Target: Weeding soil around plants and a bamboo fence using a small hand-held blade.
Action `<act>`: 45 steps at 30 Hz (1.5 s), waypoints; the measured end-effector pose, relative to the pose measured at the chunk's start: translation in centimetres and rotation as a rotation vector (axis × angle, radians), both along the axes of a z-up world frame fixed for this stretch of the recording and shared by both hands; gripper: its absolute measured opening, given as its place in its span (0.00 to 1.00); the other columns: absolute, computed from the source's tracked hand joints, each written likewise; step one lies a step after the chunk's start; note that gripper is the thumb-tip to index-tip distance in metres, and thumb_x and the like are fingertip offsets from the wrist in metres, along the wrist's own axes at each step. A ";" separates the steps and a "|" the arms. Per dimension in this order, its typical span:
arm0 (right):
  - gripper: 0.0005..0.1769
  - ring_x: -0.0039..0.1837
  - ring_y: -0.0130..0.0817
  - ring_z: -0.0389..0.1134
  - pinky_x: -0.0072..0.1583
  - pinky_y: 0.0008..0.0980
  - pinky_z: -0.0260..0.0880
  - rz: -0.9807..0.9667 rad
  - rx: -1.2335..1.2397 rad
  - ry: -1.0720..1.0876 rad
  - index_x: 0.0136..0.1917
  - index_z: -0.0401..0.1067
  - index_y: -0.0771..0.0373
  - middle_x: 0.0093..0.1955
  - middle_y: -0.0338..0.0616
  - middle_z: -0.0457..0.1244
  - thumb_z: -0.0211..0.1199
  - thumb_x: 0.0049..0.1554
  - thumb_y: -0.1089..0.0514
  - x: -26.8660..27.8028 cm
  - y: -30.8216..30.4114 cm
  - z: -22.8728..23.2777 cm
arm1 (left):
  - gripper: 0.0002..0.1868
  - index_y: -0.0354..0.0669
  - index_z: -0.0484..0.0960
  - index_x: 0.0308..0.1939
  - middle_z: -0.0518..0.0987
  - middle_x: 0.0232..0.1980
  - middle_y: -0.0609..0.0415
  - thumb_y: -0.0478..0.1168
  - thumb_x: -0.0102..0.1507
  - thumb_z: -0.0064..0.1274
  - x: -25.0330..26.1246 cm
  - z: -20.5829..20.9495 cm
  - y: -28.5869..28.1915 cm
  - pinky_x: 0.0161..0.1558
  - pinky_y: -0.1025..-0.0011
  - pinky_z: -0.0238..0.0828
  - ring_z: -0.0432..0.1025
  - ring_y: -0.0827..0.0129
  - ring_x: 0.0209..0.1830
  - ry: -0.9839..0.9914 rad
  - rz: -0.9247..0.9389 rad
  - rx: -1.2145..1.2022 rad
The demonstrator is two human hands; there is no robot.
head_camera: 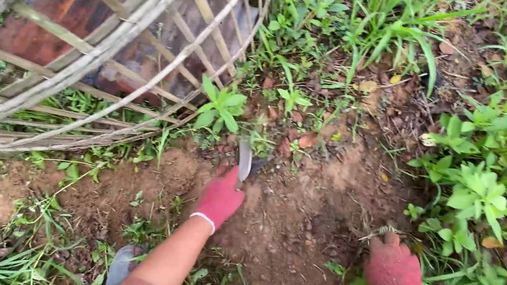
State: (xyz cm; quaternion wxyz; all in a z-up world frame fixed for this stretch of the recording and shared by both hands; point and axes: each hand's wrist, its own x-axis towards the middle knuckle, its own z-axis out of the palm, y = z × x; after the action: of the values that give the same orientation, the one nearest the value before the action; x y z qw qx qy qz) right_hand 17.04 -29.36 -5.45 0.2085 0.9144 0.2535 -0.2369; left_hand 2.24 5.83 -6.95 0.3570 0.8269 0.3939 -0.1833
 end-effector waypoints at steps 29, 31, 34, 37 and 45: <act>0.42 0.77 0.65 0.50 0.76 0.59 0.46 0.000 0.638 -0.302 0.71 0.65 0.54 0.77 0.59 0.52 0.62 0.49 0.32 -7.4 16.4 -8.0 | 0.38 0.51 0.63 0.71 0.80 0.54 0.35 0.37 0.57 0.55 -3.1 -10.3 6.5 0.54 0.52 0.72 0.77 0.43 0.55 -0.391 0.006 -0.193; 0.43 0.76 0.65 0.51 0.75 0.59 0.46 -0.015 0.631 -0.300 0.70 0.66 0.54 0.76 0.59 0.52 0.63 0.48 0.32 -7.0 17.0 -8.7 | 0.40 0.46 0.61 0.70 0.78 0.55 0.32 0.36 0.54 0.59 -1.5 -11.2 6.3 0.54 0.49 0.70 0.76 0.40 0.54 -0.518 -0.004 -0.128; 0.43 0.77 0.64 0.51 0.78 0.59 0.46 0.020 0.702 -0.343 0.72 0.65 0.59 0.77 0.58 0.54 0.62 0.51 0.34 -7.8 16.1 -9.0 | 0.32 0.49 0.67 0.69 0.82 0.49 0.36 0.39 0.60 0.52 1.8 -5.8 4.9 0.51 0.49 0.74 0.78 0.41 0.50 -0.370 0.169 -0.246; 0.45 0.77 0.62 0.51 0.78 0.58 0.46 0.015 0.693 -0.333 0.73 0.63 0.62 0.77 0.58 0.53 0.62 0.51 0.34 -8.5 15.7 -9.1 | 0.30 0.45 0.67 0.68 0.82 0.47 0.33 0.37 0.60 0.50 0.3 -5.5 4.8 0.52 0.46 0.73 0.77 0.38 0.51 -0.336 0.075 -0.134; 0.47 0.79 0.61 0.49 0.78 0.55 0.45 -0.038 0.758 -0.344 0.75 0.57 0.67 0.79 0.62 0.50 0.61 0.53 0.36 -8.0 15.2 -10.4 | 0.34 0.50 0.66 0.69 0.77 0.64 0.40 0.36 0.58 0.55 -2.8 -4.1 5.8 0.60 0.49 0.71 0.74 0.43 0.60 -0.420 -0.195 -0.096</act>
State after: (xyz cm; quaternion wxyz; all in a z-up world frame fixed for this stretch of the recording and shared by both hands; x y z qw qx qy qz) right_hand 9.07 -14.13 -15.89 -0.1082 0.9572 0.2673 0.0254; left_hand -0.61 11.60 -11.08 0.4507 0.8631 0.2201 -0.0595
